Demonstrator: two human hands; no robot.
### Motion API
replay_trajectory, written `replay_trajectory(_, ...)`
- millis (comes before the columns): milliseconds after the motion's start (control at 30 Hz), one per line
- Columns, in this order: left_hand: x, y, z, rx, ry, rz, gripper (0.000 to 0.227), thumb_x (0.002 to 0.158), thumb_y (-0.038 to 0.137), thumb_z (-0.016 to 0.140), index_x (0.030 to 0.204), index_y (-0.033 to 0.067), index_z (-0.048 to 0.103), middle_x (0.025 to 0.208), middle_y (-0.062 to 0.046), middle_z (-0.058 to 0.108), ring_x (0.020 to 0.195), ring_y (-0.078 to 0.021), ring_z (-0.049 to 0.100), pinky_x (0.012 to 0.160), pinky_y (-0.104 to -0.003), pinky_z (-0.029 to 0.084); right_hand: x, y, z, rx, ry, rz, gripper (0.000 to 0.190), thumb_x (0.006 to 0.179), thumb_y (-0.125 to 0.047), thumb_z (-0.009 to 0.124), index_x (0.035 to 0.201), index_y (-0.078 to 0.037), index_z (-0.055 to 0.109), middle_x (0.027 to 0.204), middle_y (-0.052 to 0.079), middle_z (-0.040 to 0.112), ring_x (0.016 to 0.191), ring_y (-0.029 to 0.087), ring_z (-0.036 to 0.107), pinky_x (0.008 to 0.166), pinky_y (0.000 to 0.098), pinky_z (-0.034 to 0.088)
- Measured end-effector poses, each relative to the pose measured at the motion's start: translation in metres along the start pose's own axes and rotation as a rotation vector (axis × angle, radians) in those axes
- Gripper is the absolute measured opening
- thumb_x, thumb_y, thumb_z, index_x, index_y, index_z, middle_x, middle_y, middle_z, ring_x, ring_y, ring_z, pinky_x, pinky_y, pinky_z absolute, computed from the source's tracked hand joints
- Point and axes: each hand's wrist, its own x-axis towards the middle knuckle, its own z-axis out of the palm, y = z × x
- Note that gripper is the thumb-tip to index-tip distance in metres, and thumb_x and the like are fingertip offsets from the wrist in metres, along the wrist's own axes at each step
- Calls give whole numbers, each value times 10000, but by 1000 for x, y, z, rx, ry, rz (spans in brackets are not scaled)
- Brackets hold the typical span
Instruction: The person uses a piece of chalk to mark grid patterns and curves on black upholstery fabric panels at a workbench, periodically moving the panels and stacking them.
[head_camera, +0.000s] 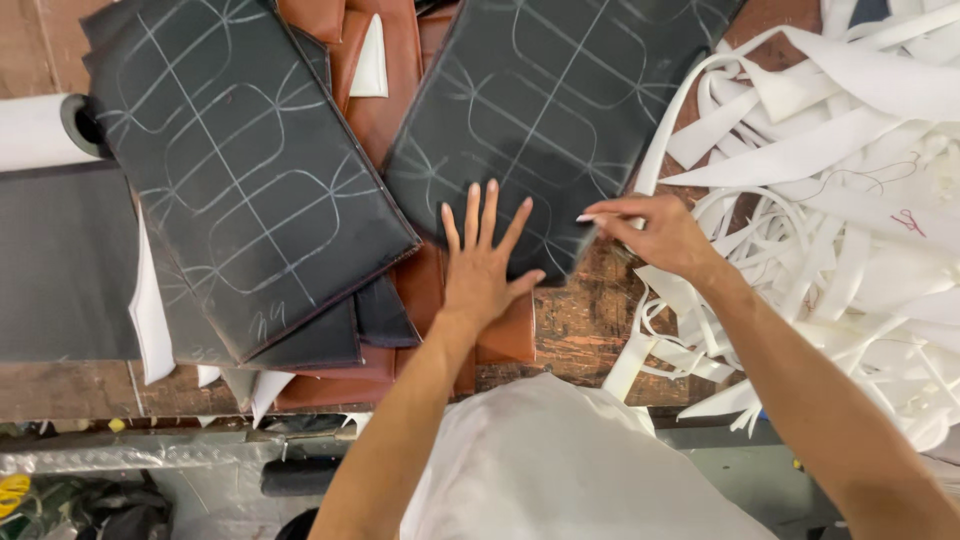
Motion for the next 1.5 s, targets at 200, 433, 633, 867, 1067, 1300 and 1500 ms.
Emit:
replay_trajectory(200, -60, 62, 10, -74, -40, -153, 994, 864, 550, 714, 1624, 153, 212, 1656, -302, 34, 1537, -479, 8, 1164, -730, -4, -38, 11, 38, 221, 368, 144, 259, 970, -95, 694, 1221, -57, 744, 1011, 74, 792, 869, 113, 746, 698, 226, 579)
replay_trajectory(433, -62, 65, 10, -69, -42, -96, 880, 871, 405, 748, 1596, 158, 314, 1694, -272, 113, 1580, -446, 98, 1221, -693, 57, -58, 9, 74, 218, 469, 84, 238, 990, -74, 678, 1213, -16, 734, 1089, 117, 766, 935, 137, 749, 780, 240, 587)
replay_trajectory(633, -24, 43, 20, -60, -33, 46, 954, 803, 464, 789, 1602, 218, 330, 1665, -262, 141, 1546, -447, 129, 1193, -718, 86, -53, 1, 75, 199, 467, 101, 247, 984, -73, 677, 1223, -45, 735, 1012, 102, 766, 911, 138, 747, 757, 241, 584)
replay_trajectory(867, -26, 38, 28, -72, -34, 69, 960, 823, 482, 786, 1611, 226, 301, 1675, -263, 120, 1557, -449, 107, 1195, -733, 76, -51, -2, 75, 163, 485, 61, 231, 969, -83, 700, 1191, -92, 762, 925, 78, 751, 788, 123, 699, 659, 254, 549)
replay_trajectory(1067, -26, 36, 29, -82, -54, 67, 965, 827, 487, 782, 1616, 223, 293, 1678, -273, 112, 1563, -452, 95, 1200, -734, 65, -45, -2, 79, 43, 552, 39, 197, 974, -96, 728, 1166, -87, 774, 878, 78, 754, 725, 126, 649, 639, 267, 516)
replay_trajectory(1300, -25, 35, 29, -73, -60, 65, 956, 833, 504, 771, 1615, 227, 295, 1676, -268, 113, 1562, -451, 95, 1198, -736, 62, -40, -4, 84, 31, 646, 85, 190, 972, -77, 727, 1156, -68, 775, 841, 89, 732, 656, 125, 624, 591, 272, 489)
replay_trajectory(1500, -25, 35, 30, -63, -61, 70, 945, 854, 518, 752, 1620, 219, 288, 1680, -267, 113, 1565, -453, 93, 1199, -736, 63, -37, -5, 89, 21, 720, 99, 201, 976, -60, 725, 1171, -58, 770, 824, 85, 729, 630, 112, 614, 563, 266, 477)
